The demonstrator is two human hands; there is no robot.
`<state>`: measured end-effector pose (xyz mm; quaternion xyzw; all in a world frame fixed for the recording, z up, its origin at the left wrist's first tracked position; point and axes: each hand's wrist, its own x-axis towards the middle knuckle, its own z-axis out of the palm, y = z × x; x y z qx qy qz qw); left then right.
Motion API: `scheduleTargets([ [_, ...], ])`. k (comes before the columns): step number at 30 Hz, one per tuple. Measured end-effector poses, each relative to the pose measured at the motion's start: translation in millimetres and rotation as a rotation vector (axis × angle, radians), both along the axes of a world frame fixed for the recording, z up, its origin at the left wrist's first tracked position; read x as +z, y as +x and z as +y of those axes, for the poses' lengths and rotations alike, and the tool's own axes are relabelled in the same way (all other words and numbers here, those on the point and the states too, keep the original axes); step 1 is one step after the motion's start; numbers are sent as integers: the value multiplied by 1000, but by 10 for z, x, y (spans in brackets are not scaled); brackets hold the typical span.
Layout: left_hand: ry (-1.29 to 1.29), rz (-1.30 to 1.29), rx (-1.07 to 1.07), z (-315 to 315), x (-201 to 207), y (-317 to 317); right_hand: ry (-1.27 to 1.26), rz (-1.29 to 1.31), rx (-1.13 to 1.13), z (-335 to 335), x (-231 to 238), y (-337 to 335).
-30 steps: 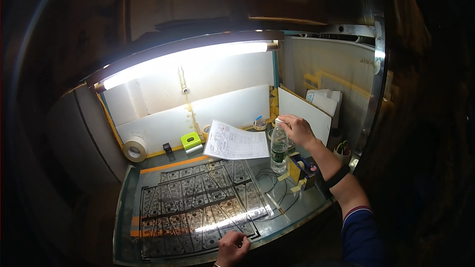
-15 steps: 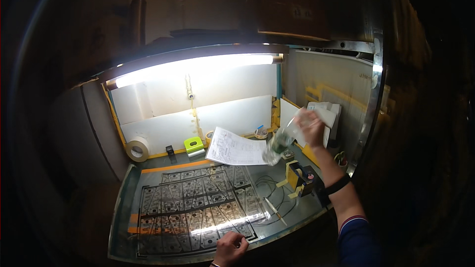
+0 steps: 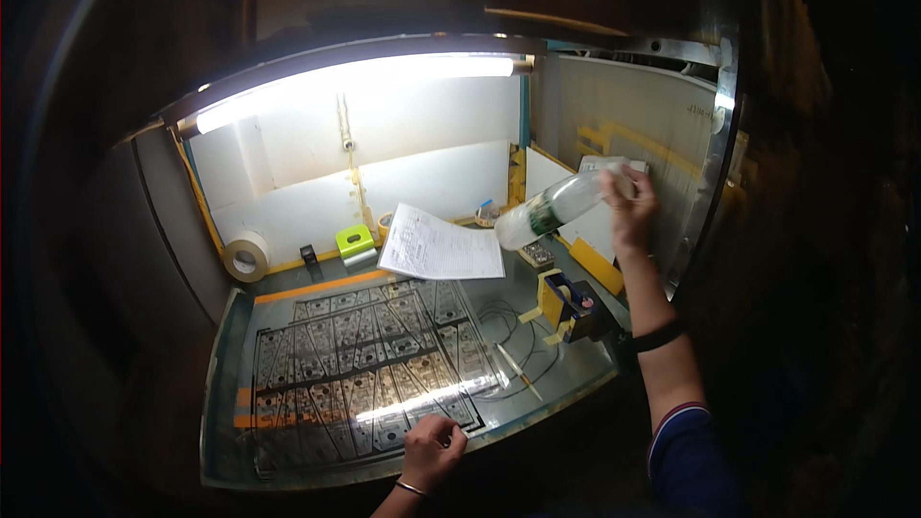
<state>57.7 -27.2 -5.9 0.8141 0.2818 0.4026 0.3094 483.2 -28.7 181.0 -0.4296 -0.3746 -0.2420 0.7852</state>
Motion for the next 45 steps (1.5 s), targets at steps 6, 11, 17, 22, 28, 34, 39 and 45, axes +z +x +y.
scheduleTargets([
  [6, 8, -16, -10, 25, -16, 34, -540, -214, -68, 336, -153, -675],
  [11, 16, -33, -8, 24, -25, 4, -722, -256, -27, 462, -284, -715],
  [17, 60, -59, -56, 66, -59, 30, -792, -295, 40, 516, -306, -531],
  [22, 285, -10, -63, 69, -58, -126, -629, -585, 108, -194, -245, -1444],
  [28, 250, 98, -81, 37, -80, -357, -907, -634, 447, -819, -1596, -2140],
  [34, 251, 138, -72, 48, -56, -381, -851, -660, 524, -700, -1762, -2452],
  [39, 242, 170, -87, 72, -11, -323, -929, -750, 543, -613, -1924, -2605],
  [45, 252, 161, -5, 74, -43, -281, -991, -763, 534, -651, -1852, -2592],
])
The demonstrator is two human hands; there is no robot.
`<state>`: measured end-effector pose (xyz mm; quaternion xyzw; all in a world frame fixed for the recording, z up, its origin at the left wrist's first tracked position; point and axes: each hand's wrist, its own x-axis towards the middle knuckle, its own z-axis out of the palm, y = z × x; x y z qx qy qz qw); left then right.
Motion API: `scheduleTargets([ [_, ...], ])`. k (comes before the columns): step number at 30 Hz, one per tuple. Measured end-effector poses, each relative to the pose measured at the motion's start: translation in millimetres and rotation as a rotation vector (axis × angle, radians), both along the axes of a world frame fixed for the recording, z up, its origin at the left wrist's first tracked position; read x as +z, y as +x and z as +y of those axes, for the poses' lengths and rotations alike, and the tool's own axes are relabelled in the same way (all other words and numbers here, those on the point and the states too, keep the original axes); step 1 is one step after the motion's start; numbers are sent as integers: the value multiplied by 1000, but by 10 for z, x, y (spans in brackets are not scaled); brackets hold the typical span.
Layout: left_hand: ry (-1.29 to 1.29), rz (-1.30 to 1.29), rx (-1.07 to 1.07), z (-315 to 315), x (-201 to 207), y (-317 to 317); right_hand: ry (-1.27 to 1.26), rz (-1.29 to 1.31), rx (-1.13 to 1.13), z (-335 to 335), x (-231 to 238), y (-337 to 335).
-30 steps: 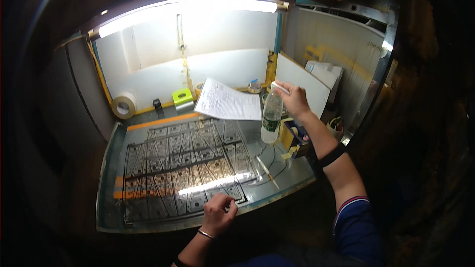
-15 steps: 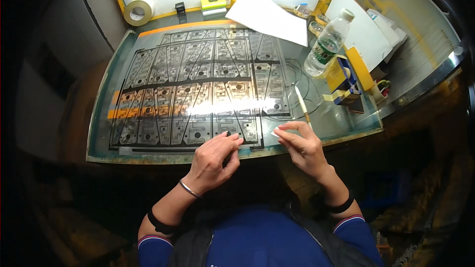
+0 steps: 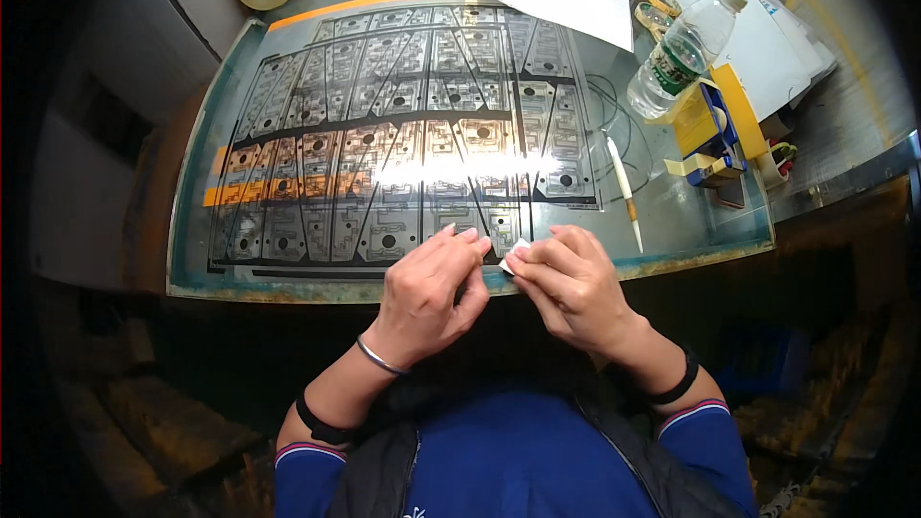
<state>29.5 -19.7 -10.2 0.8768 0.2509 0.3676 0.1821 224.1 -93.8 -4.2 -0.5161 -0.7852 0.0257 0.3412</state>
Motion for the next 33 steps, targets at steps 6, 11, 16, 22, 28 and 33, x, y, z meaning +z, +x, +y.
scheduleTargets([
  [6, 39, -7, -3, 52, -28, -1, 14, -42, -32, -118, 0, 56],
  [11, 68, 1, 28, 45, -42, -11, 32, 24, -67, 21, -45, -62],
  [16, 98, -5, 42, 39, -55, 24, -40, -15, -45, -159, 20, 86],
  [22, 104, 1, 59, 53, -63, 20, 36, 23, -77, 75, -33, -60],
  [28, 99, -11, 42, 49, -68, 34, -37, -12, -75, -136, 20, 83],
  [33, 98, -7, 34, 46, -55, 33, 76, 35, -78, 94, -68, -52],
])
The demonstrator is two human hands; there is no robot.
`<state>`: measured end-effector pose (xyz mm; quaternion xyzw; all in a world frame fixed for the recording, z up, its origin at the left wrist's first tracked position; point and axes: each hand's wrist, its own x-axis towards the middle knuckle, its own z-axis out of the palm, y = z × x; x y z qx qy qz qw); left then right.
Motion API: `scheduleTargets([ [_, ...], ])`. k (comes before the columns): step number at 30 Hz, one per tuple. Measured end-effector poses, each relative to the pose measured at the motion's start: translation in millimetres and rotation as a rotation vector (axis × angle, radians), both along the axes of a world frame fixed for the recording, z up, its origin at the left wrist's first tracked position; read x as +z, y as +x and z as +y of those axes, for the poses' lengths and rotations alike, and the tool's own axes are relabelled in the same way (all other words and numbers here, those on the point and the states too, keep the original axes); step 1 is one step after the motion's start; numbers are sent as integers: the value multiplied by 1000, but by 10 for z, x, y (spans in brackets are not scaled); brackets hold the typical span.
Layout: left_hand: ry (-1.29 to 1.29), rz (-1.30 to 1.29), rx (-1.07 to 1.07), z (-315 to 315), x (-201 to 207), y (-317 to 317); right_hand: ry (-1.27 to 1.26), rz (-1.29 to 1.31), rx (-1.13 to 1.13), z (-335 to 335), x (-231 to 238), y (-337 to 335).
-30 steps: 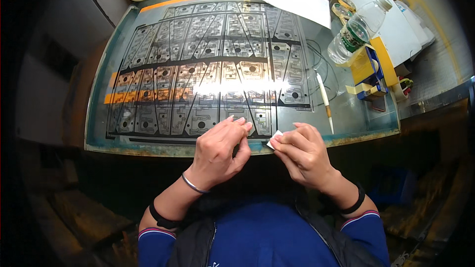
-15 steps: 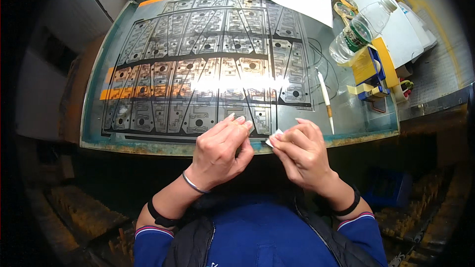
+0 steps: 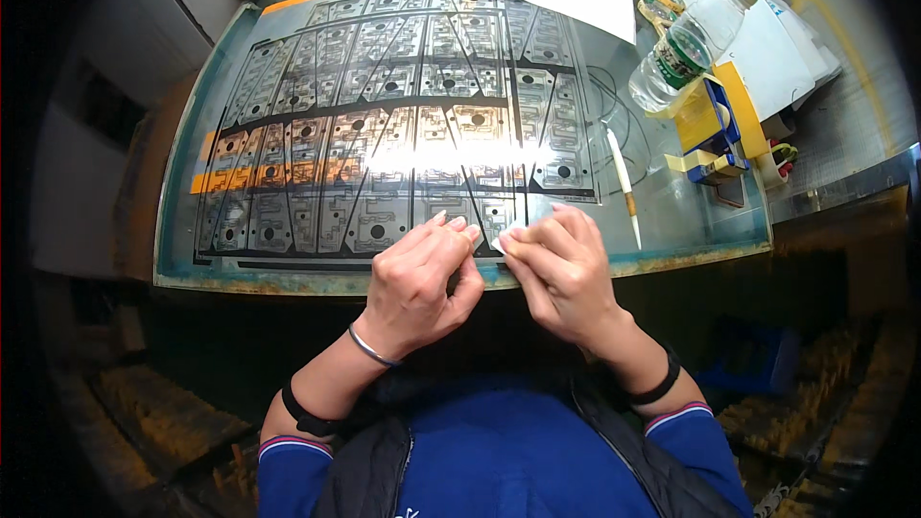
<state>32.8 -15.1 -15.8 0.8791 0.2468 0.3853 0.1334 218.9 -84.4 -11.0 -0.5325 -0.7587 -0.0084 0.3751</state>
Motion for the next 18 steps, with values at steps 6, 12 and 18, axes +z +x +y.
scheduleTargets([
  [6, -41, -23, 50, -42, 12, 28, -135, 90, 62, -242, 48, 145],
  [12, -279, -88, -39, 2, 77, -58, -329, 545, 91, -458, 49, 351],
  [18, -193, -26, -169, -45, 49, -8, 80, 185, -42, -246, 23, 117],
])
